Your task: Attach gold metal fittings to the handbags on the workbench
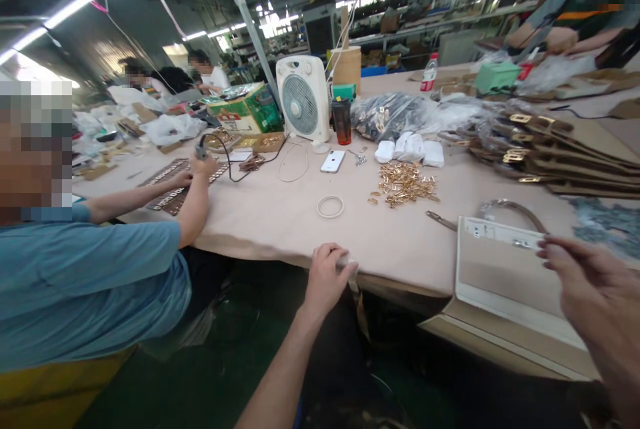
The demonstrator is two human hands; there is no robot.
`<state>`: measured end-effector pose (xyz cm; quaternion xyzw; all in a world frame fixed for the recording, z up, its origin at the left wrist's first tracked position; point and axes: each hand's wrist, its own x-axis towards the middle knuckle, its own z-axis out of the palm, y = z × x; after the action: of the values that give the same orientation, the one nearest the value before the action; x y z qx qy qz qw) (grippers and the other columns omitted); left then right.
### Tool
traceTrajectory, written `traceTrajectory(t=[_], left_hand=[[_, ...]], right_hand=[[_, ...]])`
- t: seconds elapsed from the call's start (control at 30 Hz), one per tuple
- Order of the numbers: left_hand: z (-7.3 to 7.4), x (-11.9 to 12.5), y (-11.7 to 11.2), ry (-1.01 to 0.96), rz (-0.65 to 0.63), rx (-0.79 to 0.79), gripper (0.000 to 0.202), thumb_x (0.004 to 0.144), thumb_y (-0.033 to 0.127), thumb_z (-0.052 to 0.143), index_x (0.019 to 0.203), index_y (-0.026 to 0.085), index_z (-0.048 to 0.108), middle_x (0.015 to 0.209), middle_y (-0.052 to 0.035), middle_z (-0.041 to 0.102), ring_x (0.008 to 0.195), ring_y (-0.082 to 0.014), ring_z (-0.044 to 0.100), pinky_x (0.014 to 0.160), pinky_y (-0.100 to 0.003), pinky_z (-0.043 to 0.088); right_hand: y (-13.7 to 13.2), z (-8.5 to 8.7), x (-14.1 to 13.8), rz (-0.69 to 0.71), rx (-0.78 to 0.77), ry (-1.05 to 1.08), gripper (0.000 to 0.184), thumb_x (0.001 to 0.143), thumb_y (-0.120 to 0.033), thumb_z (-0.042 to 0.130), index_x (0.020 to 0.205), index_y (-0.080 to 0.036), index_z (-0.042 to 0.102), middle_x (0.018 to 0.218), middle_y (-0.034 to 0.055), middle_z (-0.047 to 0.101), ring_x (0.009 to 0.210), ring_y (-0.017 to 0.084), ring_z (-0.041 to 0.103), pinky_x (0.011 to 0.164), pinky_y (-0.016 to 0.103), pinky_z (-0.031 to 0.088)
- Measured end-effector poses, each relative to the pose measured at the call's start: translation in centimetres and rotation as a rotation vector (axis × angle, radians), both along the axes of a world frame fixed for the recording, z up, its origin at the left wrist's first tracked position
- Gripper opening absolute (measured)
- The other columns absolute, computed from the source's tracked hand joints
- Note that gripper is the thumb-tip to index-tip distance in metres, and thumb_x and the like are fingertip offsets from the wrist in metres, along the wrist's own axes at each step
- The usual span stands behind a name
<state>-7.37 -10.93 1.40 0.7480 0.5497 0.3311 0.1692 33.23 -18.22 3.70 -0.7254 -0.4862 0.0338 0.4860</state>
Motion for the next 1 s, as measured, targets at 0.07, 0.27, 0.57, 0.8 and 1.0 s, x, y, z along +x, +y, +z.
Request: traceTrajectory(t=[0.07, 0.27, 0.57, 0.8, 1.0], left_hand=[[-0.2, -0.5, 0.2, 0.011, -0.049, -0.031, 0.018, 0.089, 0.028, 0.076, 0.105, 0.022, 0.074, 0.112, -0.0056, 0.067, 0.112, -0.0231, 0.058, 0.102, -0.041, 0.05], [0.7, -0.2, 0.7, -0.022, -0.073, -0.135, 0.004, 0.09, 0.022, 0.072, 0.086, 0.021, 0.072, 0.101, -0.0033, 0.069, 0.106, -0.0222, 0.059, 0.099, -0.04, 0.048], [1.5, -0.1, -2.7, -0.859, -0.184, -0.436, 0.023, 0.104, 0.043, 0.053, 0.095, 0.021, 0.049, 0.091, -0.003, 0.068, 0.083, -0.0168, 0.067, 0.08, -0.032, 0.055], [4.7, 3.9, -2.2, -0.654, -0.377, -0.644, 0.049, 0.1, 0.035, 0.06, 0.146, 0.021, 0.05, 0.089, -0.0005, 0.069, 0.08, -0.0137, 0.063, 0.076, -0.025, 0.05], [7.2, 7.7, -2.8, -0.497, -0.581, -0.599, 0.063, 0.099, 0.027, 0.054, 0.159, 0.021, 0.037, 0.102, -0.0043, 0.076, 0.091, -0.0175, 0.068, 0.09, -0.032, 0.053]], right_hand=[[0.7, 0.6, -3.8, 0.127, -0.025, 0.07, 0.038, 0.096, -0.059, 0.062, 0.119, -0.032, 0.075, 0.111, 0.0148, 0.076, 0.1, 0.027, 0.071, 0.092, 0.048, 0.05], [3.4, -0.2, -12.7, 0.629, -0.093, 0.071, 0.03, 0.099, -0.048, 0.061, 0.114, -0.027, 0.074, 0.116, 0.0095, 0.073, 0.098, 0.025, 0.07, 0.09, 0.042, 0.057], [4.2, -2.8, -15.0, 0.699, -0.206, 0.243, 0.029, 0.095, -0.042, 0.065, 0.118, -0.026, 0.074, 0.117, 0.0089, 0.073, 0.105, 0.027, 0.068, 0.095, 0.044, 0.057], [1.6, 1.1, -14.1, 0.6, -0.173, 0.405, 0.029, 0.097, -0.044, 0.066, 0.12, -0.027, 0.073, 0.12, 0.0077, 0.073, 0.11, 0.025, 0.069, 0.095, 0.038, 0.056], [-1.7, 4.4, -13.3, 0.636, -0.148, 0.275, 0.026, 0.097, -0.037, 0.069, 0.12, -0.027, 0.073, 0.11, 0.0069, 0.073, 0.093, 0.021, 0.07, 0.084, 0.035, 0.058]])
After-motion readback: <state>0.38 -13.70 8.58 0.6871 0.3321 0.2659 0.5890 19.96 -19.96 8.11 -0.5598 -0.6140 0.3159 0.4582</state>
